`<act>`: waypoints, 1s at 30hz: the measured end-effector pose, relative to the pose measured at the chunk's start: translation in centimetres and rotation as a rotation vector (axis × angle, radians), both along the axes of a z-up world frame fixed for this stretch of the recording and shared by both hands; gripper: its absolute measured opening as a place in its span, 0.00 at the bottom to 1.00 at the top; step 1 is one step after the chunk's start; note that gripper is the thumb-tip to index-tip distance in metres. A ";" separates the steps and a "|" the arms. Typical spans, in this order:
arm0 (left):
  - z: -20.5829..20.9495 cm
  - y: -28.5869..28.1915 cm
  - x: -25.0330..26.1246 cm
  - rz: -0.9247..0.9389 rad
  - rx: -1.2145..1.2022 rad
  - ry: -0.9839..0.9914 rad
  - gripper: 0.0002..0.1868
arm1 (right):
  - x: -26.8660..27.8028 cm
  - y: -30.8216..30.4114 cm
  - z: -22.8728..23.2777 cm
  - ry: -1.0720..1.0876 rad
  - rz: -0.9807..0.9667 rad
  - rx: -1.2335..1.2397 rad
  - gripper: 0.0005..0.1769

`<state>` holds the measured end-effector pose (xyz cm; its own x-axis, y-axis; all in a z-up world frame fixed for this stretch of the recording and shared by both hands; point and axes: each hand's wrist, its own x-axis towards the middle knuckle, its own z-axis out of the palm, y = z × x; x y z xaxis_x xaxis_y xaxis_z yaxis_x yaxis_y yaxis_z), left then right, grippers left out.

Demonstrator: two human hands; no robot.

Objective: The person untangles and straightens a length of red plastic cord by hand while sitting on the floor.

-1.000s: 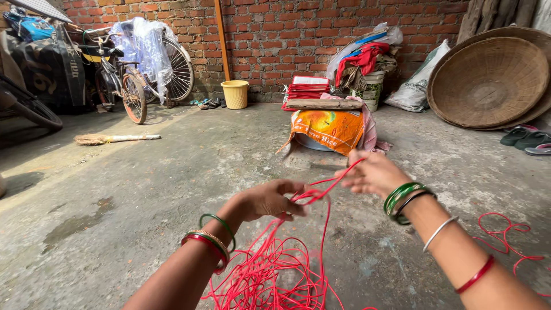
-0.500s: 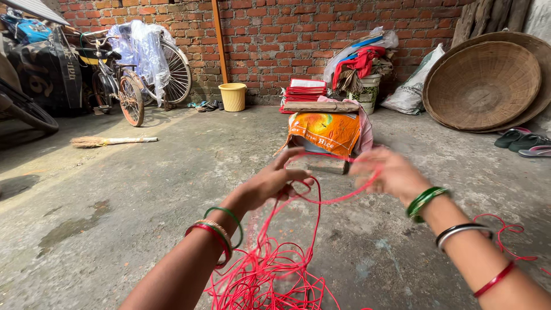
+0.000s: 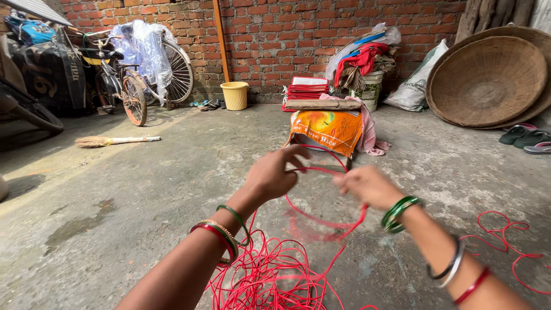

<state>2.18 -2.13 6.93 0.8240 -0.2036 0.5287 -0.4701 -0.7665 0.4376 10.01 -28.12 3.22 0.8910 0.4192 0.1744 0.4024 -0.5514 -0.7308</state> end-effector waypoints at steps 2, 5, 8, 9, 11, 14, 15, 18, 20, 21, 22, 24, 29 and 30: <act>-0.4 1.0 -0.5 0.192 -0.042 0.062 0.26 | -0.3 -0.9 2.3 -0.064 -0.130 0.090 0.24; -2.2 2.0 -0.8 0.466 0.089 0.173 0.21 | -0.8 -1.7 3.8 -0.227 -0.158 0.194 0.21; -5.0 2.9 -0.8 0.682 0.443 0.178 0.17 | -1.2 -1.5 4.4 -0.289 -0.051 0.434 0.17; -6.0 3.0 -0.8 0.706 0.528 0.093 0.17 | -1.6 -1.3 4.3 -0.159 -0.112 0.504 0.16; -7.9 2.4 -0.2 0.672 0.602 -0.137 0.11 | -2.2 -1.0 4.4 0.024 -0.133 0.648 0.16; -8.8 -0.9 0.8 0.272 0.304 -0.026 0.15 | -2.4 0.1 4.1 0.128 -0.037 0.830 0.16; -9.0 -2.3 0.6 0.223 0.349 0.073 0.16 | -2.3 0.7 4.0 0.116 -0.033 0.863 0.16; -9.5 -3.4 -1.1 0.074 0.267 0.039 0.23 | -2.0 0.8 4.2 0.057 -0.121 0.922 0.14; -9.3 -2.8 -1.8 -0.017 0.198 -0.073 0.17 | -1.6 0.0 4.3 -0.043 -0.248 0.907 0.14; -9.1 -2.0 -2.4 -0.054 0.189 -0.119 0.12 | -1.4 -0.6 4.3 -0.118 -0.328 0.875 0.14; -8.8 -1.5 -2.9 -0.089 0.181 -0.164 0.11 | -1.1 -1.1 4.2 -0.190 -0.407 0.842 0.14; -8.5 -1.6 -3.5 -0.135 0.299 -0.194 0.10 | -0.6 -1.6 3.7 -0.142 -0.461 0.878 0.16; -10.8 -2.6 -0.3 -0.153 0.387 0.166 0.13 | -1.1 -0.5 3.2 -0.123 -0.324 0.953 0.15; -12.2 -2.9 0.8 -0.149 0.348 0.292 0.11 | -1.5 0.1 3.8 -0.095 -0.259 0.970 0.14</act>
